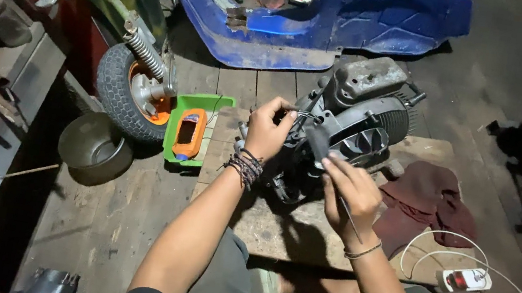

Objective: Using a small hand tool to clean or adjust internal components of a disassembled motorcycle engine block.

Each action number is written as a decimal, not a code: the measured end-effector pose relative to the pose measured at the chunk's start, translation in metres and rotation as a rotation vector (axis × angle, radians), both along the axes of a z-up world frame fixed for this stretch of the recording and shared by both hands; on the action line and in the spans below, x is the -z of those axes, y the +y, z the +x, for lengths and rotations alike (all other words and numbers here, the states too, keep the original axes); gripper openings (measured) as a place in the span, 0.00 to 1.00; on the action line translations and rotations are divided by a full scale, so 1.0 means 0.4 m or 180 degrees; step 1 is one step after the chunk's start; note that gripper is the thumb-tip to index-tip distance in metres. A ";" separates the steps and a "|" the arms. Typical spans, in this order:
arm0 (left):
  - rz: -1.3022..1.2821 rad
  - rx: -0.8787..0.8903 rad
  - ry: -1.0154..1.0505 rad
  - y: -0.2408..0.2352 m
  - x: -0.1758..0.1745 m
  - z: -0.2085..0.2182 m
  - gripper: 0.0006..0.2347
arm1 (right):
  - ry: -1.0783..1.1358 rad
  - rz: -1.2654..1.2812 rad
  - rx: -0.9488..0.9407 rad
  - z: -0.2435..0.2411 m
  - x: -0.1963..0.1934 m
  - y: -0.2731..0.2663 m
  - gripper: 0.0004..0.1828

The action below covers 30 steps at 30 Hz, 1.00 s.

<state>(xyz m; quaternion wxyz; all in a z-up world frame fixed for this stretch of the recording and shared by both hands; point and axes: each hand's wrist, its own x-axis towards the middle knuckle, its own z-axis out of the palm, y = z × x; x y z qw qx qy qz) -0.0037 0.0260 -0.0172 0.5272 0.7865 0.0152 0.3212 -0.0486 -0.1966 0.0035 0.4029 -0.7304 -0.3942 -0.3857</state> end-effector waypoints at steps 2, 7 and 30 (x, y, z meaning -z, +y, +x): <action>0.0230 -0.0057 -0.0284 0.002 0.001 0.010 0.02 | 0.0220 -0.0218 -0.0003 0.053 0.038 -0.038 0.11; 0.0644 -0.0199 -0.0842 -0.031 -0.025 -0.011 0.02 | 0.0768 0.0560 -0.0166 0.157 0.008 -0.077 0.12; 0.2692 0.0020 -0.1120 -0.217 -0.022 0.006 0.24 | 0.1255 0.1892 0.0519 0.350 -0.004 -0.247 0.10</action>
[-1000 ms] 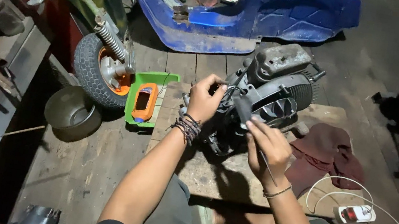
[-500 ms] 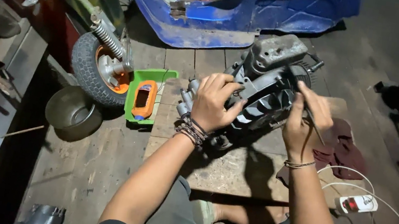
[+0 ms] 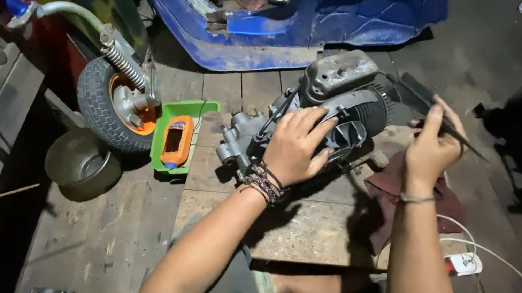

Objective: Using a small hand tool to clean or adjust internal components of a disassembled motorcycle engine block.

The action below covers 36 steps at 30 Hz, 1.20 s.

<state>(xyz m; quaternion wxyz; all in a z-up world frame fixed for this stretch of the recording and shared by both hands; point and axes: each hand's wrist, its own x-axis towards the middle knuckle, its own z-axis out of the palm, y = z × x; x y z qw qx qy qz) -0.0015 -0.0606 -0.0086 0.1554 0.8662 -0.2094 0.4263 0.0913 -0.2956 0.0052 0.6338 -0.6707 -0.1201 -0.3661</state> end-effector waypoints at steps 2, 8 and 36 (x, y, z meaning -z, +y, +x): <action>-0.0003 0.0005 -0.0025 0.001 0.004 0.012 0.24 | 0.0164 0.0116 -0.0184 -0.028 -0.024 0.053 0.09; -0.0100 0.0059 -0.0042 0.008 0.013 0.013 0.21 | -0.0048 -0.0328 -0.0209 0.029 0.017 0.040 0.10; -0.0915 0.0419 0.0013 0.116 -0.006 -0.003 0.13 | -0.0205 -0.0394 0.0118 -0.391 0.125 0.131 0.07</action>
